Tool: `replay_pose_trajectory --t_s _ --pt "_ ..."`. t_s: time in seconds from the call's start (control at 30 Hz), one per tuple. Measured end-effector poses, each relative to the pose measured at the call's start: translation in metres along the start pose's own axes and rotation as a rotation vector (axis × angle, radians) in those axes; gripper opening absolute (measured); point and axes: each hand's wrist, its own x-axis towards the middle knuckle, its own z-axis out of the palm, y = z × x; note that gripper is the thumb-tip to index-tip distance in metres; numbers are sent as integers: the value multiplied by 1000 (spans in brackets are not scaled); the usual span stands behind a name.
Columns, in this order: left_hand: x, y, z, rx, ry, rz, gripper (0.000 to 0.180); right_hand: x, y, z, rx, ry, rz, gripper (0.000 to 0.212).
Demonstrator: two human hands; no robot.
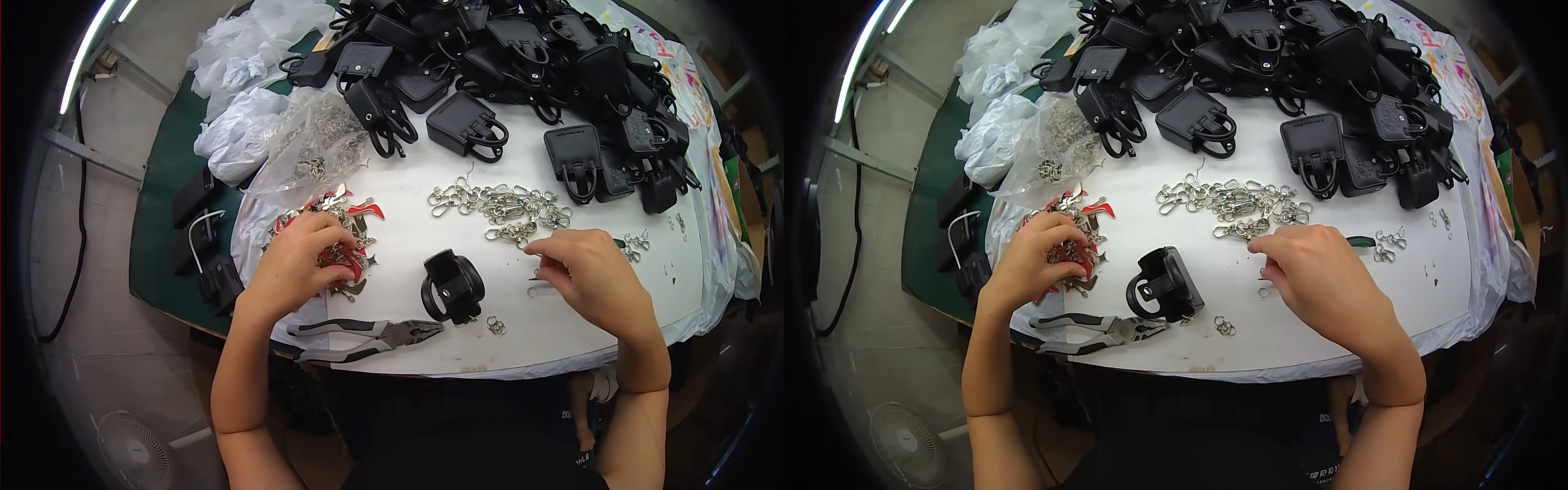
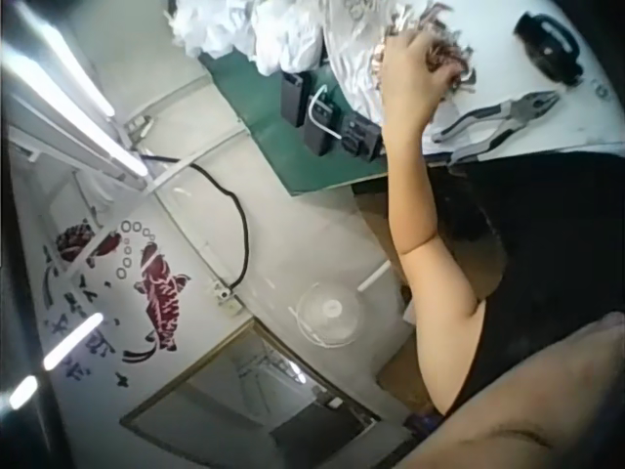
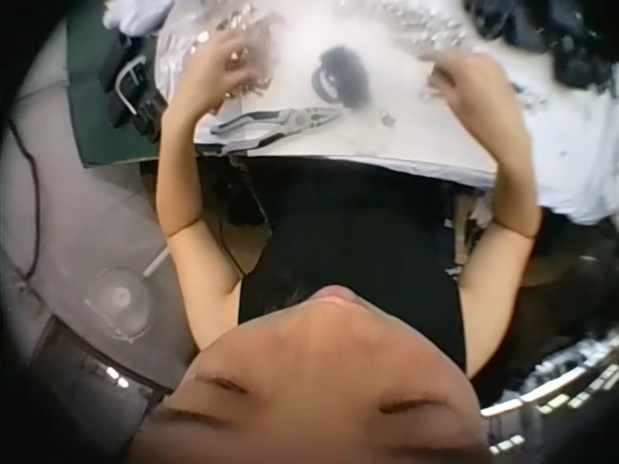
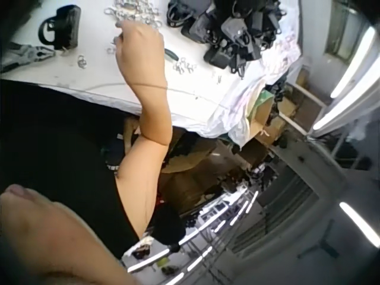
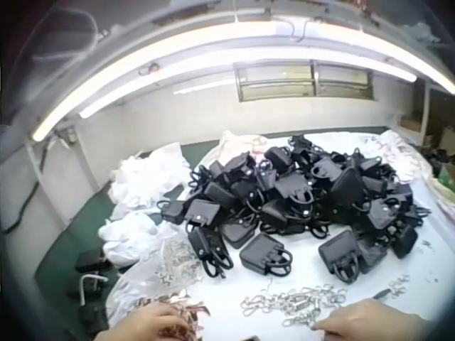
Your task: The person uses pliers to attach metal chains and jump rings to small black pouches, handling the items one at a time on a workbench.
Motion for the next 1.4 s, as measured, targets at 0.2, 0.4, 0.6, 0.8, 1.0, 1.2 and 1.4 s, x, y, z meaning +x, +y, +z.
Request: replay_pose_trajectory --t_s 0.2,0.4,0.6,0.8,1.0,1.2,1.4 --pt "6 -3 -4 -126 -76 -77 25 13 -8 4 140 141 -71 7" --pt "19 24 7 -1189 65 -230 10 29 -21 21 506 301 -170 10" --pt "33 65 13 -1480 80 -291 24 42 -27 31 816 225 -97 10" --pt "33 83 16 -1418 121 -185 26 50 -25 38 964 128 -56 12" --pt "31 89 19 -1393 140 -150 26 51 -22 46 1092 79 8 11" --pt "27 89 22 -1348 163 -106 26 49 -27 49 993 162 -28 9" --pt "22 93 17 -1441 139 -152 22 44 -30 49 1341 182 -78 4"
